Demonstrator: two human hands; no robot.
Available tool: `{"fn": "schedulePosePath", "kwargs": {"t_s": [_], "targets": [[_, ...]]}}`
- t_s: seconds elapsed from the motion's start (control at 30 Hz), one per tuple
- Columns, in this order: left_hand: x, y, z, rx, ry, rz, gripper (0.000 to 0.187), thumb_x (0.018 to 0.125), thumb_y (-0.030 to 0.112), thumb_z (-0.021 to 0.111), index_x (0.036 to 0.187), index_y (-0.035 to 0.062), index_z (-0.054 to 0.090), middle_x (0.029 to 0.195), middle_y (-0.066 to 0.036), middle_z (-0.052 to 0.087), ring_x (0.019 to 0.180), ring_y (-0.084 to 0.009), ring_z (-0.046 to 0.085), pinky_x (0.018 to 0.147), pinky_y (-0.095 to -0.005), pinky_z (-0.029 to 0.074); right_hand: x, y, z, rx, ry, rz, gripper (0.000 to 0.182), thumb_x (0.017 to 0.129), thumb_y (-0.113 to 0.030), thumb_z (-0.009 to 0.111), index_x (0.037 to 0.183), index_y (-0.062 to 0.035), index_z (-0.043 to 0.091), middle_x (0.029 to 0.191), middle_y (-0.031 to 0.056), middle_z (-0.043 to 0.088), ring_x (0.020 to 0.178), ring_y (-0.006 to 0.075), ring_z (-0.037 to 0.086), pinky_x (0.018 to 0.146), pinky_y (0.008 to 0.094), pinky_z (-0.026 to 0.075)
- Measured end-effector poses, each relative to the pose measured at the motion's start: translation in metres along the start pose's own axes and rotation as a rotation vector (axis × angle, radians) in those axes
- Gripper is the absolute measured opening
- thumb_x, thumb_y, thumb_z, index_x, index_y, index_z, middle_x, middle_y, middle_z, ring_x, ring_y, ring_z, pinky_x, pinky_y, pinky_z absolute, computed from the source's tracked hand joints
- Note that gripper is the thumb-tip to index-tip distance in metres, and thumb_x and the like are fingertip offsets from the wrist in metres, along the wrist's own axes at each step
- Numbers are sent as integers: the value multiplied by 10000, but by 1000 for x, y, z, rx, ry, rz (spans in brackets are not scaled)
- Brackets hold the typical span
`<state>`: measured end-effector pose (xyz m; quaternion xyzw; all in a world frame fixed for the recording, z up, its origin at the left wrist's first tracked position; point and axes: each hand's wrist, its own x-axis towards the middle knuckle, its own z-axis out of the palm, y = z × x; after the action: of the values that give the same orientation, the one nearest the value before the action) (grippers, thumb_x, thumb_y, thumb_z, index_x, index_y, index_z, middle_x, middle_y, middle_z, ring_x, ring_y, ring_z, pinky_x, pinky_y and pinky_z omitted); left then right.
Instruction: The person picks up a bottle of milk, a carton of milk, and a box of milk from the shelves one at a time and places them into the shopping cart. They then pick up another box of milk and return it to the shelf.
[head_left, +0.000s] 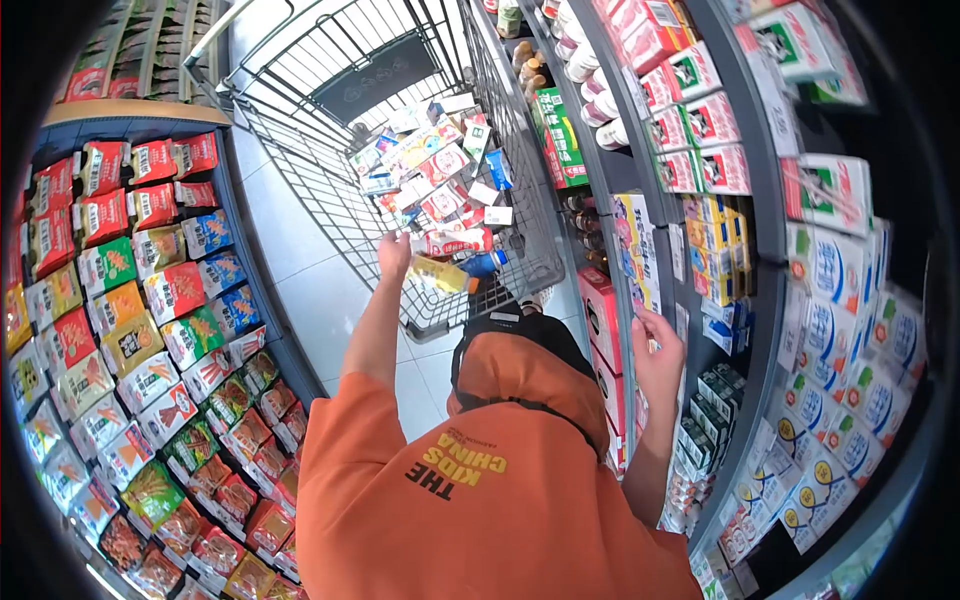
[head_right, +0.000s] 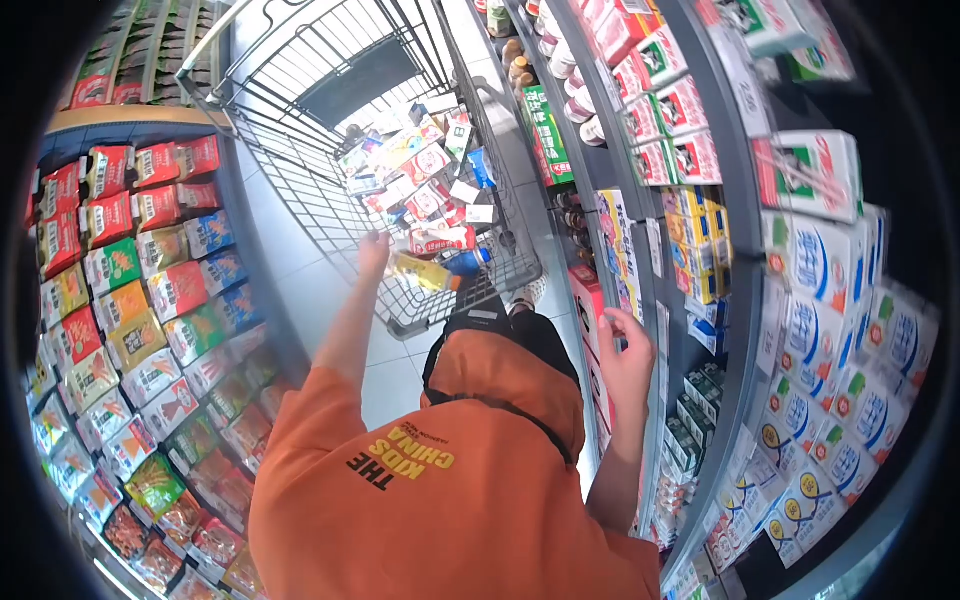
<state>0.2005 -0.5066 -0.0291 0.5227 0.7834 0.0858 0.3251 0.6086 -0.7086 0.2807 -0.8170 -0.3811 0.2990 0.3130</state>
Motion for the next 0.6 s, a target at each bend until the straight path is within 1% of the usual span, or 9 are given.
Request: {"fn": "schedulePosePath", "kwargs": {"t_s": [0.07,0.17,0.23,0.27,0.37,0.47,0.5,0.57,0.6], "targets": [[43,9,0,-118,-51,-82,548,857,345,661,1166,-104,606,1040,-259,677,972,-329,665,876,-376,493,9,-8,10,-70,-33,-39,168,876,-74,651,1020,10,667,797,137,663,707,218,642,670,339,503],[113,1,27,-686,-75,-284,498,900,332,653,1199,-62,591,946,-103,676,789,-199,607,731,-301,480,14,-16,22,-128,-65,-11,175,876,-65,642,1034,9,655,829,145,664,722,239,648,670,346,505],[131,16,18,-710,-252,-309,659,893,373,668,1368,-18,430,1123,-119,608,958,-223,585,810,-345,471,16,-20,26,-139,-92,55,185,875,-60,639,1046,11,645,851,148,664,740,248,652,669,353,507],[141,29,21,-907,-252,-512,724,891,387,671,1418,-5,367,1201,-135,569,1028,-232,566,845,-367,468,19,-24,28,-154,-99,83,187,875,-61,640,1047,12,643,851,149,661,742,250,649,669,355,505],[188,-14,64,-684,-344,-256,820,877,394,692,1472,24,266,1315,-149,470,1138,-272,508,915,-457,458,17,-31,35,-196,-93,134,194,874,-64,642,1050,18,635,850,153,651,744,255,640,670,360,500],[195,6,62,-167,-438,47,767,877,326,710,1471,78,293,1188,-126,517,1030,-245,498,894,-395,472,13,-25,37,-247,-50,99,192,874,-67,647,1042,26,635,847,163,651,734,258,637,674,354,498],[198,7,62,-171,-450,57,753,877,304,716,1471,96,302,1145,-118,533,994,-236,494,887,-375,476,13,-28,38,-255,-46,93,185,874,-66,649,1035,27,640,848,169,659,727,257,641,676,347,501],[209,-12,83,-782,-359,-240,636,881,262,714,1408,82,408,1070,-107,577,941,-213,509,851,-342,491,13,-29,39,-253,-50,70,186,870,-60,652,1035,25,641,846,173,663,719,252,644,677,340,502],[200,-1,73,-825,-371,-212,582,883,248,713,1370,64,455,1058,-108,588,940,-210,521,839,-337,498,12,-28,41,-245,-66,75,191,870,-65,652,1036,28,636,847,172,655,726,259,638,678,349,498]]}}
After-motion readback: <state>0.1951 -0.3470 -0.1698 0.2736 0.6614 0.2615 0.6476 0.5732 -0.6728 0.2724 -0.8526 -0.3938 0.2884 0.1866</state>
